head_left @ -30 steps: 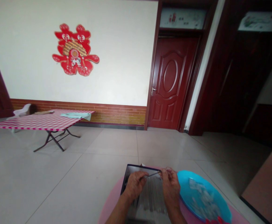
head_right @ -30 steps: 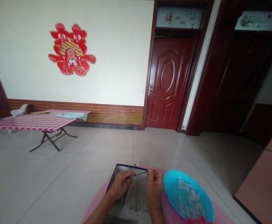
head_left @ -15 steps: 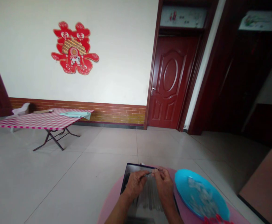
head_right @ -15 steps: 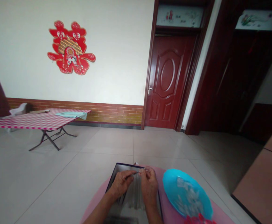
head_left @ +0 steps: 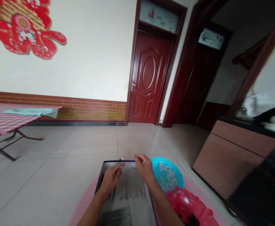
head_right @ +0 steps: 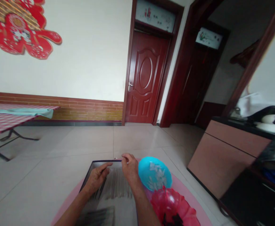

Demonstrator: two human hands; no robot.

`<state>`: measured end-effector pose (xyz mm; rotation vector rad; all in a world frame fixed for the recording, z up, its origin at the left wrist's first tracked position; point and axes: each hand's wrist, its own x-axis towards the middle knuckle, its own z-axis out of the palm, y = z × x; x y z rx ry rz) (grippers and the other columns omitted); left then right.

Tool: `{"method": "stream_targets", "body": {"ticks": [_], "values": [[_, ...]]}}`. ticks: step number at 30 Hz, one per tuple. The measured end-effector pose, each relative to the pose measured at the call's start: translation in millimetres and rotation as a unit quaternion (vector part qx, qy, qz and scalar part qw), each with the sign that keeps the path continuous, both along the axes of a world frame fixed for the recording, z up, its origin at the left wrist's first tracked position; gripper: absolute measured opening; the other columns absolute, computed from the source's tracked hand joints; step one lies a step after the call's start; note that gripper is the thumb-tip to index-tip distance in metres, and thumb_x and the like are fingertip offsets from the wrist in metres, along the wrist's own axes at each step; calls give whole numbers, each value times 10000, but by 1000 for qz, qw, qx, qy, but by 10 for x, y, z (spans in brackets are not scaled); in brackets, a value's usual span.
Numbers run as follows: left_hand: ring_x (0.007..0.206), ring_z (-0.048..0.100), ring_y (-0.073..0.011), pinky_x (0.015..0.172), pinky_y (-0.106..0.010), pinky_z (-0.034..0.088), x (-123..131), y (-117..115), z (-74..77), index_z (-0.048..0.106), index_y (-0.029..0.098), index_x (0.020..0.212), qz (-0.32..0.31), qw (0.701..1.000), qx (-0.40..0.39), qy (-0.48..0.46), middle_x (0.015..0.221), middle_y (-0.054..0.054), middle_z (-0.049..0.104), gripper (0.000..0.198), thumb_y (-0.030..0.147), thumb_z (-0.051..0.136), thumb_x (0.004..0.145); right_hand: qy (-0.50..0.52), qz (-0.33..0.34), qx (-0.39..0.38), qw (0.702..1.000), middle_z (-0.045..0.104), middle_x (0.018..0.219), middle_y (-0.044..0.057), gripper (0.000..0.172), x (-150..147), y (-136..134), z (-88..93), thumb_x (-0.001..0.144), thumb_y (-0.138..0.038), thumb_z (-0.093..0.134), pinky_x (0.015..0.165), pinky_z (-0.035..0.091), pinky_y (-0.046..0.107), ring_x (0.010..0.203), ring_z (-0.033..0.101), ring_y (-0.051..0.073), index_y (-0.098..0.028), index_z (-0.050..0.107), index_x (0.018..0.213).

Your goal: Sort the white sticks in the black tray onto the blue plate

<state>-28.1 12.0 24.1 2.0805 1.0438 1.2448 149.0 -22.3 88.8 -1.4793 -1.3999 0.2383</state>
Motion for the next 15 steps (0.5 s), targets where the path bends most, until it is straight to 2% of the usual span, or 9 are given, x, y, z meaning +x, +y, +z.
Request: {"method": "stream_targets", "body": {"ticks": [3,5,7,9,11,13,15], "values": [[577,624,-140,603,-226,504,-1,-6,6,690,207,1010,10,1000,-1,10,674,22,698,340,355,439,837,-40,17,-31,999,716,793,43,192,438,-282,201,705,-240,526,742,482,276,762,643,175,-203,707,760],[546,609,-134,575,-215,492,-1,-8,13,693,208,981,9,1000,1,18,635,32,678,333,362,437,834,-115,42,-91,988,703,737,21,187,758,-574,277,704,-225,521,697,460,262,712,622,163,-211,705,737],[540,605,-132,565,-210,487,3,-7,18,698,211,940,1,1000,3,23,632,31,675,322,371,440,833,-176,52,-169,968,692,698,12,210,1045,-894,268,700,-188,494,651,430,243,673,603,151,-209,703,699],[560,615,-136,573,-210,490,11,-4,16,700,215,905,-7,1000,4,21,658,25,686,317,381,440,835,-223,44,-235,945,694,690,10,228,1261,-1183,166,666,-152,487,623,400,233,659,595,146,-204,708,686],[570,620,-138,571,-208,491,20,1,8,699,217,887,-10,1000,0,20,669,23,691,317,388,437,840,-253,23,-286,924,685,659,0,255,1392,-1401,-13,669,-132,456,588,372,224,628,589,135,-210,697,639],[565,620,-134,568,-202,488,27,4,-2,697,219,883,-13,1000,1,22,660,27,686,315,387,434,843,-280,-20,-337,899,642,561,-3,254,1450,-1538,-226,670,-131,448,528,330,229,556,569,130,-205,649,533],[562,620,-128,573,-195,484,30,3,-7,696,223,877,-16,999,6,27,654,32,680,307,377,432,844,-305,-71,-338,888,616,535,-2,228,1462,-1609,-429,671,-152,470,509,310,234,539,563,133,-203,615,502]]}}
